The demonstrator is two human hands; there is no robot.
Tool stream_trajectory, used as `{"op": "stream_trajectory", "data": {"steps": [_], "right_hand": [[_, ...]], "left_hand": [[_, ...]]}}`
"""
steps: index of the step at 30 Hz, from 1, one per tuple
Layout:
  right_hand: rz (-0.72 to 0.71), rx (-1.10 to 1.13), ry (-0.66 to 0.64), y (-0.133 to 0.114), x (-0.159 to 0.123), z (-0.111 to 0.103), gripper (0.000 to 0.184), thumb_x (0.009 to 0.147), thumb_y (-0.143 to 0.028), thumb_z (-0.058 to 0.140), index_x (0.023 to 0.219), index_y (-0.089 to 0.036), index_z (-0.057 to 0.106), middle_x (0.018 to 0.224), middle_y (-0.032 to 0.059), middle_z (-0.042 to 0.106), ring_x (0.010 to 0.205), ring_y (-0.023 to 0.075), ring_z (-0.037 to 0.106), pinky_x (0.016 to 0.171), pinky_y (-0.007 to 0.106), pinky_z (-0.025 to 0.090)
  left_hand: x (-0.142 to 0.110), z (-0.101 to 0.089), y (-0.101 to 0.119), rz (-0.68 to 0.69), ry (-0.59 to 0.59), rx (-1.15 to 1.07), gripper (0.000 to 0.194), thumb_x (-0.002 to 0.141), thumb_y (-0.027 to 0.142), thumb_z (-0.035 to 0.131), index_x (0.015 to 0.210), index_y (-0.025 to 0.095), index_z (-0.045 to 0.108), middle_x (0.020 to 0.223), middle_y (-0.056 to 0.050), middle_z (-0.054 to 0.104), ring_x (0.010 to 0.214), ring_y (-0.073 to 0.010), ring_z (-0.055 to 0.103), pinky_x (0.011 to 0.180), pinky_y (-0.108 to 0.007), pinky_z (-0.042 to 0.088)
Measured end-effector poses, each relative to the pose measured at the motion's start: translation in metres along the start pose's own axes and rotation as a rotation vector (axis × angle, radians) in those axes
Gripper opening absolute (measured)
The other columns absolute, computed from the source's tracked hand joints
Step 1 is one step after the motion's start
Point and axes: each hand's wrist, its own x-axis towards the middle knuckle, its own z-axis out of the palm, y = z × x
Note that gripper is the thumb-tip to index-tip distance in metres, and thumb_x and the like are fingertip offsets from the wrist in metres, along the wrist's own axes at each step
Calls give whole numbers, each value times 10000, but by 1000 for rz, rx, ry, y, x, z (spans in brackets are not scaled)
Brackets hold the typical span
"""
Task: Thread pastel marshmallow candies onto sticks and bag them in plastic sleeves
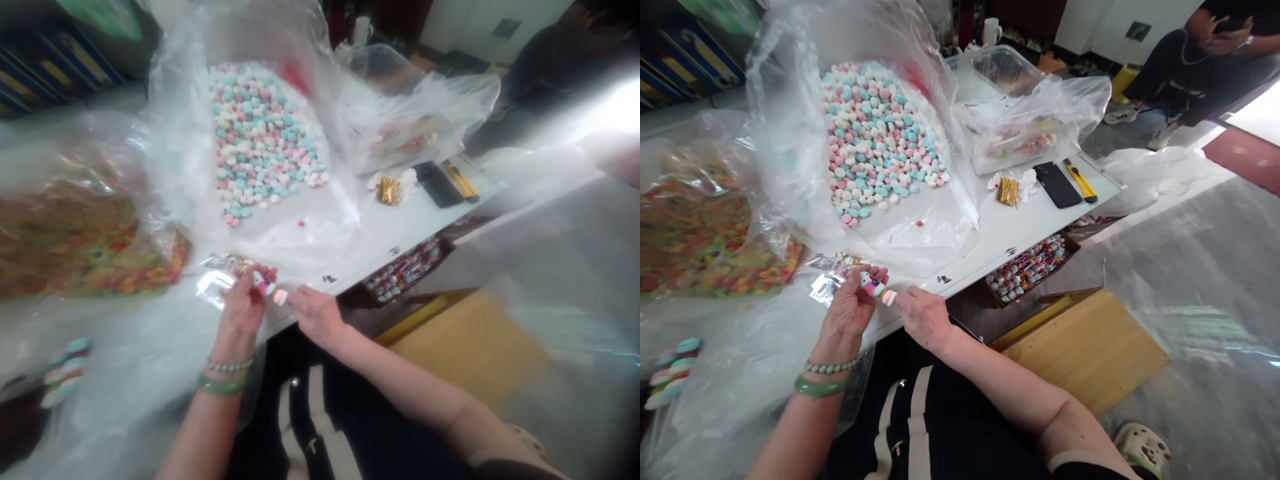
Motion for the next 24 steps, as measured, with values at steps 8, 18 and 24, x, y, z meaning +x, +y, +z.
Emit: {"op": "stream_trajectory", "data": {"steps": [8,18,24], "right_hand": [[599,980,-90,10,15,-8,19,655,-192,593,673,-187,596,525,-68,431,506,97,368,525,237,304],[485,964,-69,1,18,-2,47,613,-234,592,632,-192,599,596,-47,526,612,120,455,624,251,363],[415,800,-35,7,16,2,62,670,-235,595,656,-200,644,658,-48,585,714,149,535,723,262,396]], "left_hand": [[2,-13,4,-103,-51,194,249,716,317,816,779,104,703,777,-81,710,752,-208,697,671,-285,584],[-7,-11,-8,-181,-79,194,132,792,220,735,778,94,701,739,-86,707,706,-178,686,676,-258,583],[-8,-10,-6,-289,-25,126,206,903,288,608,902,97,684,848,-128,720,754,-216,703,686,-339,603]]}}
